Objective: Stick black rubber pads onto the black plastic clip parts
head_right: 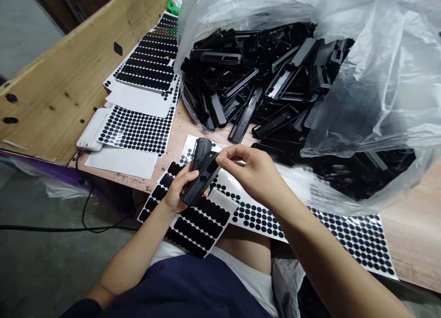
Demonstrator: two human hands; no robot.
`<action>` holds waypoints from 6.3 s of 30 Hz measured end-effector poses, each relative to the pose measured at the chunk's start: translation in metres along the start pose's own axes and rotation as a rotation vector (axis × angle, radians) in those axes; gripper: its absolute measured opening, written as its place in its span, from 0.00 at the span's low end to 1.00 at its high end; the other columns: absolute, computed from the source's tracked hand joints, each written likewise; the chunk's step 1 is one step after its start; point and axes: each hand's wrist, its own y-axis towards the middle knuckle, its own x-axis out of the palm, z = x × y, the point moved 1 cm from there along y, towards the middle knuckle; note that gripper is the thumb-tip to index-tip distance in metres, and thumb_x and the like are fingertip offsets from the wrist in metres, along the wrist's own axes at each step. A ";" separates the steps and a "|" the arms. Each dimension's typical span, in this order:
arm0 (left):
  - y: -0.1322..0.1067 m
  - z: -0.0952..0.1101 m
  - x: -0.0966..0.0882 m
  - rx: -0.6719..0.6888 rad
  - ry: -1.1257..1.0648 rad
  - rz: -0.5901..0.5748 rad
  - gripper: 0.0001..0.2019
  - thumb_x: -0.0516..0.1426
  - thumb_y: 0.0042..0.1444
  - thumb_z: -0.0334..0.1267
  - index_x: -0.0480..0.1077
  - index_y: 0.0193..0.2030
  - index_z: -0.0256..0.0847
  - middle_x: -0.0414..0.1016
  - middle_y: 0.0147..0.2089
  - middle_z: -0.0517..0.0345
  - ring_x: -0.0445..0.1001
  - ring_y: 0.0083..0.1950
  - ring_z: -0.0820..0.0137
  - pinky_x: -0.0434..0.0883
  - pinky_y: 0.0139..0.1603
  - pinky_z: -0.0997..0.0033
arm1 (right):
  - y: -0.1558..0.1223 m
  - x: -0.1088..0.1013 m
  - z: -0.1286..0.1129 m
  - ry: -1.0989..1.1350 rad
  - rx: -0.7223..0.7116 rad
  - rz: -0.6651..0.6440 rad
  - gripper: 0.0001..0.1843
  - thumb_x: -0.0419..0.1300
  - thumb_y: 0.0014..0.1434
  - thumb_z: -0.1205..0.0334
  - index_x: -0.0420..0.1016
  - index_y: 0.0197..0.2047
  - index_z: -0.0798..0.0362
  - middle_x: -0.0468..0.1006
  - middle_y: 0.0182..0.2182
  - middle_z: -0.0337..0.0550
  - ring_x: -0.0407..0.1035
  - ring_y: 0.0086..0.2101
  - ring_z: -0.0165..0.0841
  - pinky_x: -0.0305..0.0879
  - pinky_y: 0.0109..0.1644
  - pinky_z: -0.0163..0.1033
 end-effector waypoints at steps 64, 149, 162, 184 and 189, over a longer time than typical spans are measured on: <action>0.002 -0.001 0.000 0.042 0.000 0.021 0.26 0.63 0.57 0.59 0.68 0.44 0.36 0.77 0.27 0.54 0.74 0.23 0.70 0.70 0.25 0.73 | 0.012 0.027 0.060 -0.466 -0.114 -0.135 0.05 0.64 0.57 0.69 0.80 0.31 0.52 0.82 0.33 0.47 0.74 0.32 0.38 0.65 0.37 0.42; 0.000 0.000 0.001 -0.027 -0.012 0.005 0.23 0.65 0.53 0.56 0.66 0.38 0.38 0.73 0.24 0.58 0.72 0.20 0.71 0.65 0.16 0.76 | 0.007 0.012 0.013 0.342 0.075 -0.043 0.24 0.76 0.44 0.37 0.81 0.28 0.50 0.81 0.38 0.45 0.73 0.39 0.40 0.72 0.45 0.44; 0.001 -0.003 -0.003 -0.029 -0.034 -0.016 0.23 0.65 0.54 0.56 0.67 0.39 0.37 0.73 0.23 0.58 0.74 0.21 0.69 0.67 0.16 0.76 | 0.008 0.009 0.011 0.392 0.131 -0.049 0.23 0.79 0.40 0.40 0.83 0.28 0.50 0.83 0.40 0.46 0.73 0.38 0.39 0.72 0.43 0.43; 0.001 -0.004 -0.004 -0.037 -0.025 -0.027 0.22 0.64 0.55 0.56 0.66 0.38 0.38 0.73 0.22 0.57 0.73 0.20 0.70 0.66 0.17 0.76 | 0.012 0.002 0.009 0.229 0.026 -0.093 0.24 0.76 0.45 0.38 0.83 0.30 0.51 0.84 0.39 0.45 0.75 0.43 0.42 0.67 0.55 0.47; 0.001 -0.003 -0.003 -0.032 -0.039 -0.029 0.22 0.65 0.54 0.55 0.66 0.38 0.38 0.73 0.23 0.57 0.73 0.21 0.69 0.67 0.17 0.76 | 0.013 0.002 0.005 0.132 0.011 -0.070 0.30 0.74 0.43 0.32 0.83 0.31 0.52 0.84 0.38 0.47 0.77 0.41 0.44 0.69 0.53 0.48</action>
